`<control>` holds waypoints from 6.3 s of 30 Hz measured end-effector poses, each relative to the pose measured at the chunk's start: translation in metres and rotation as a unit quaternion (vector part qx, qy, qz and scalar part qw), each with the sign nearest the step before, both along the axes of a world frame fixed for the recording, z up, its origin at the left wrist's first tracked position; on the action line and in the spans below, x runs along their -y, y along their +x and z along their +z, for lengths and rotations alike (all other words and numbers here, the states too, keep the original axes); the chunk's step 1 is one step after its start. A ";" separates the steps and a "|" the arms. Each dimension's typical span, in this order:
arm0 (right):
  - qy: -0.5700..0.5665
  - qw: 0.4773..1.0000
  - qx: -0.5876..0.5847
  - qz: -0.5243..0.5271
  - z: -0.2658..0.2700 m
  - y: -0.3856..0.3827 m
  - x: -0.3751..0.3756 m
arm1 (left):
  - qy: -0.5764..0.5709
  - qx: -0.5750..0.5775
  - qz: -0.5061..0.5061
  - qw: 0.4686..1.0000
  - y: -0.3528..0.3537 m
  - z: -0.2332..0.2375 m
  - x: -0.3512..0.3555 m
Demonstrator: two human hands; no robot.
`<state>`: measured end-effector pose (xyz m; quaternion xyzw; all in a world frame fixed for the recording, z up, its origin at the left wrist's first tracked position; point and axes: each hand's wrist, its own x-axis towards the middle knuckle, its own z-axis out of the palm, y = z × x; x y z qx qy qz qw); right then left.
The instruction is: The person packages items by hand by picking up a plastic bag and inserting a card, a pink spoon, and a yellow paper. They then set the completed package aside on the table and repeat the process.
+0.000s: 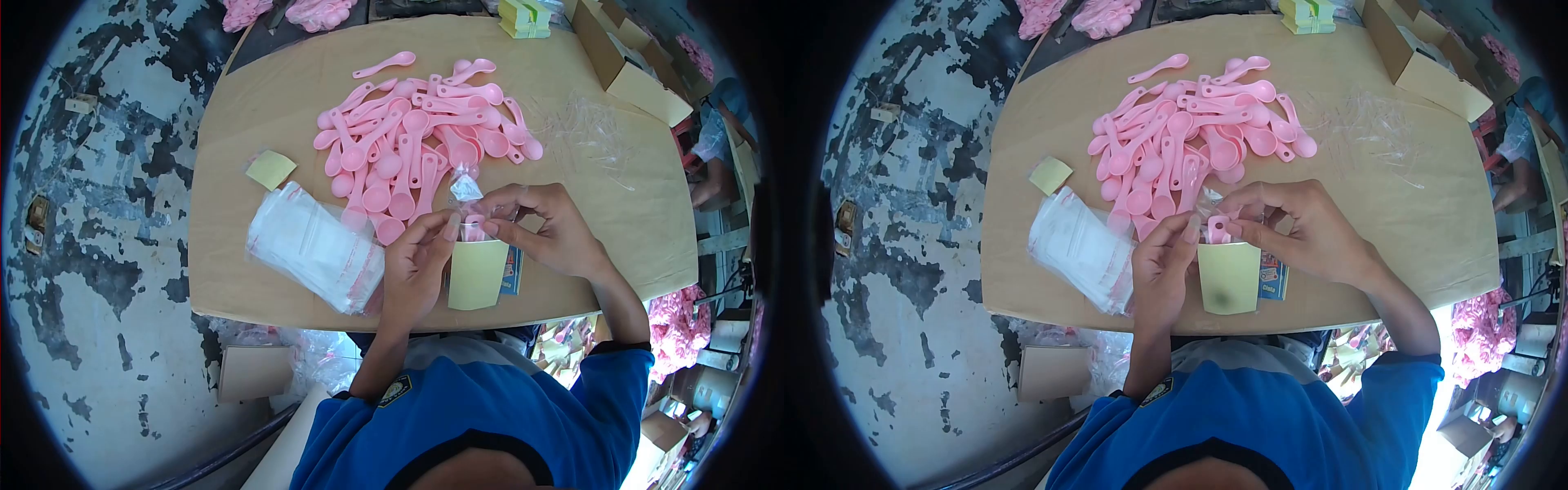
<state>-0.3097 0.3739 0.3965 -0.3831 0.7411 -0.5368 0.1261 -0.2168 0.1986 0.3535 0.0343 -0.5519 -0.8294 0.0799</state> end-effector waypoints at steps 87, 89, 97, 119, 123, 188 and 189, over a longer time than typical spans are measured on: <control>0.126 0.956 -0.258 0.057 -0.010 -0.031 -0.016 | -0.110 -0.180 -0.025 0.977 0.046 0.011 0.054; 0.127 0.956 -0.258 0.059 -0.009 -0.030 -0.015 | -0.139 -0.149 0.107 0.973 0.049 0.024 0.080; 0.128 0.955 -0.258 0.069 -0.009 -0.026 -0.012 | -0.315 0.000 0.253 0.915 -0.023 0.036 0.227; -0.022 0.878 -0.466 0.105 0.188 0.032 -0.024 | -0.485 -0.600 0.377 0.513 0.092 0.213 0.147; -0.046 0.888 -0.457 0.016 0.163 0.020 -0.027 | -0.493 -0.585 0.398 0.506 0.101 0.201 0.151; 0.092 0.955 0.009 0.280 0.057 -0.019 0.127 | -0.429 -0.101 0.197 0.876 0.050 0.036 0.114; 0.077 0.958 0.028 0.276 0.061 -0.017 0.123 | -0.412 -0.090 0.146 0.895 0.047 0.035 0.115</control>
